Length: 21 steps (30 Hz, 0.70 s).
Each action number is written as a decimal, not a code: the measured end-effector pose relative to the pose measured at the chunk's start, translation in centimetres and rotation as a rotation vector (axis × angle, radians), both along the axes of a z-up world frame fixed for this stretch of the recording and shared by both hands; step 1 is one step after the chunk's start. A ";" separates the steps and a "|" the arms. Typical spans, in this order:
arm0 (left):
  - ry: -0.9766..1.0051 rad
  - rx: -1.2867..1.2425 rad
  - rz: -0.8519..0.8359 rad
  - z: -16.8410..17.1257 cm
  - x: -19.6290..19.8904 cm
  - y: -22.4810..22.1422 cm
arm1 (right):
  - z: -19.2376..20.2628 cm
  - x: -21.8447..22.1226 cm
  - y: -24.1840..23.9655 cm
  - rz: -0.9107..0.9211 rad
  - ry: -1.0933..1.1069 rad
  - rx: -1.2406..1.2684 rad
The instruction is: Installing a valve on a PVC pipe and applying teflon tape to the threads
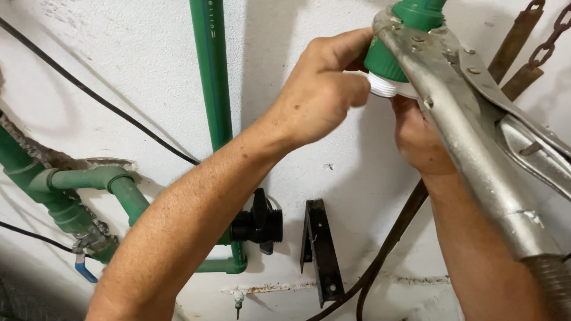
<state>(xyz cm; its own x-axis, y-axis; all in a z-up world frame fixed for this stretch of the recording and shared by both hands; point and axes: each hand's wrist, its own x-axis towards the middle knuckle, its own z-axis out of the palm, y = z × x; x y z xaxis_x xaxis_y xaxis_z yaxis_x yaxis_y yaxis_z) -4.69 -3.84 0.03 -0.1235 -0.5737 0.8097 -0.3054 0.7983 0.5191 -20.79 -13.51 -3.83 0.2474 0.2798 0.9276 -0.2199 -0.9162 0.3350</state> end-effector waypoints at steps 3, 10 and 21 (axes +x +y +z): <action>-0.303 -0.127 0.326 0.2 0.2 0.7 | 0.8 0.2 1.1 -0.065 0.023 0.034; -0.475 -0.284 0.534 -1.1 1.8 -1.6 | -3.0 4.2 -4.4 0.468 -0.013 0.439; -0.591 -0.508 0.659 -0.4 3.8 -3.5 | -3.2 6.9 -4.9 0.482 -0.267 0.622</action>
<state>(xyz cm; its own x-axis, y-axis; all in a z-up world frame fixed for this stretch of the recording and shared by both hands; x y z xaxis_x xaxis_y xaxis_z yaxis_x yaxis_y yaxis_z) -0.89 -7.33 -0.41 -0.3665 -0.2774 0.8881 -0.8610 0.4630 -0.2107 -13.89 -18.44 -7.02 -0.0189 -0.2843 0.9586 0.2433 -0.9312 -0.2714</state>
